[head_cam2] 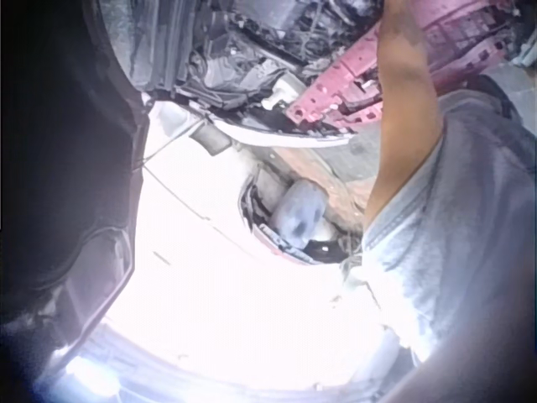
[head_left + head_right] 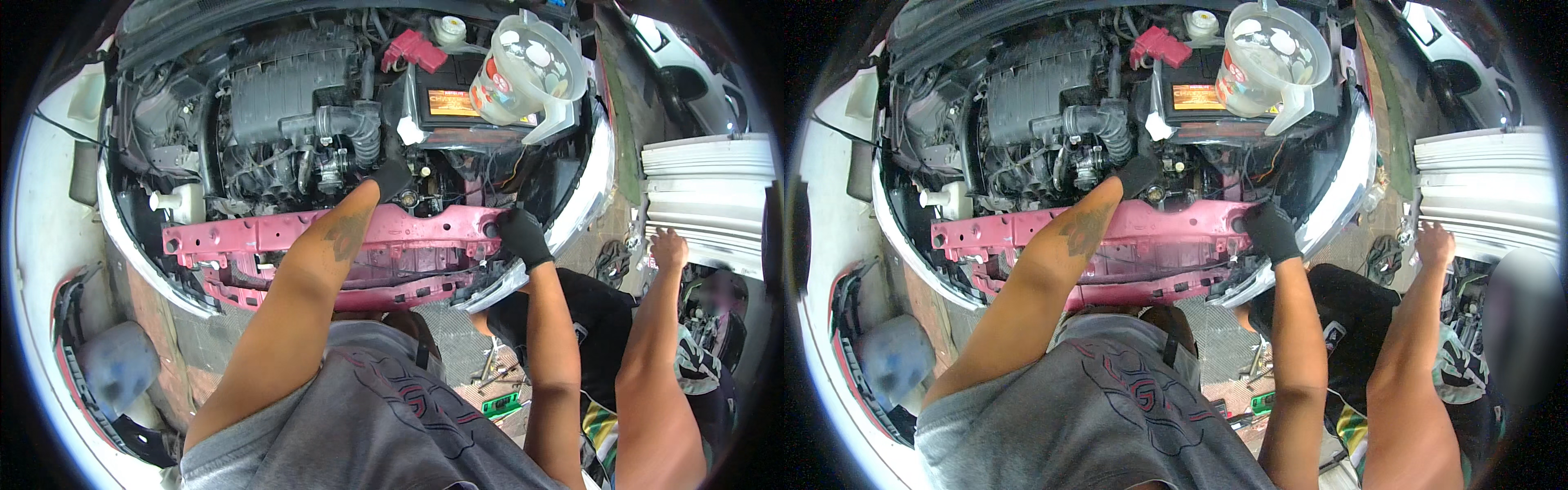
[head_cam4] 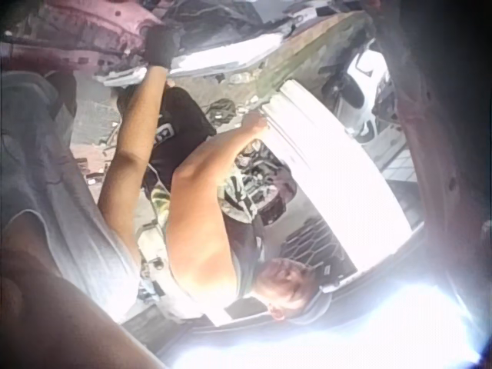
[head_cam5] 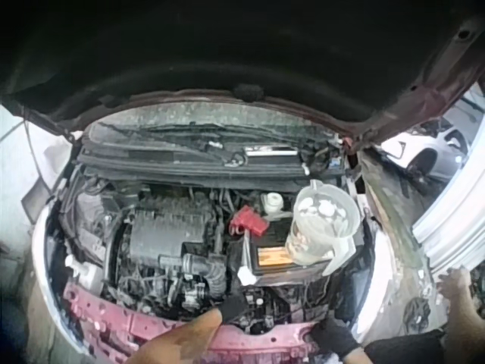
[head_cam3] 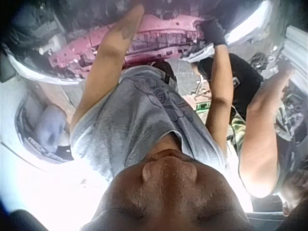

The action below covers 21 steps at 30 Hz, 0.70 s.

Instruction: The person works on the front end of a car with the hood open, using a power drill to remove bolts from a pink metal support bar. They then lift and remove the bar from the engine bay. Another person assists by holding a container of parts nearby.

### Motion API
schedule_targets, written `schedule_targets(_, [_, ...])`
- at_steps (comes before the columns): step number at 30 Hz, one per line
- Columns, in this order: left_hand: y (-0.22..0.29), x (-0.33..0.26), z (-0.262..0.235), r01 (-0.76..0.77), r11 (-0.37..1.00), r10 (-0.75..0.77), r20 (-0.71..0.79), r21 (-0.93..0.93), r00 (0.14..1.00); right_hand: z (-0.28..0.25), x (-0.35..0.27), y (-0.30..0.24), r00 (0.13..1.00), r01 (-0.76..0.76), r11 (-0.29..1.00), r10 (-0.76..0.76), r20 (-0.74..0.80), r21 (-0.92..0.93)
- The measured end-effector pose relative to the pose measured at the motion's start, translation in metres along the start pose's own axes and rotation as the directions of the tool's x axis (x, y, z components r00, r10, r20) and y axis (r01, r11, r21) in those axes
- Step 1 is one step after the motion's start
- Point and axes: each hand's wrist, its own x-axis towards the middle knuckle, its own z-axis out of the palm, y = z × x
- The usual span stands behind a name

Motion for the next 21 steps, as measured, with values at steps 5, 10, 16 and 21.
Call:
schedule_targets(5, [0.0,-0.01,0.002,0.029,0.994,-0.035,-0.057,-0.109,0.998,-0.01,-0.003,-0.011,0.991,0.123,0.957,-0.132,-0.017,-0.264])
schedule_targets(10, [0.005,-0.01,0.011,0.11,0.992,-0.115,-0.073,-0.068,0.991,-0.01,0.0,-0.016,0.96,0.237,0.905,-0.273,-0.057,-0.354])
schedule_targets(16, [-0.001,-0.004,0.01,0.116,0.968,-0.132,-0.061,-0.222,0.989,0.0,0.002,-0.016,0.999,0.047,0.968,-0.048,0.002,-0.247])
schedule_targets(21, [0.002,-0.003,0.014,0.107,0.992,-0.114,-0.11,-0.067,0.987,-0.001,-0.003,-0.004,1.0,-0.019,1.0,0.018,-0.017,-0.014])
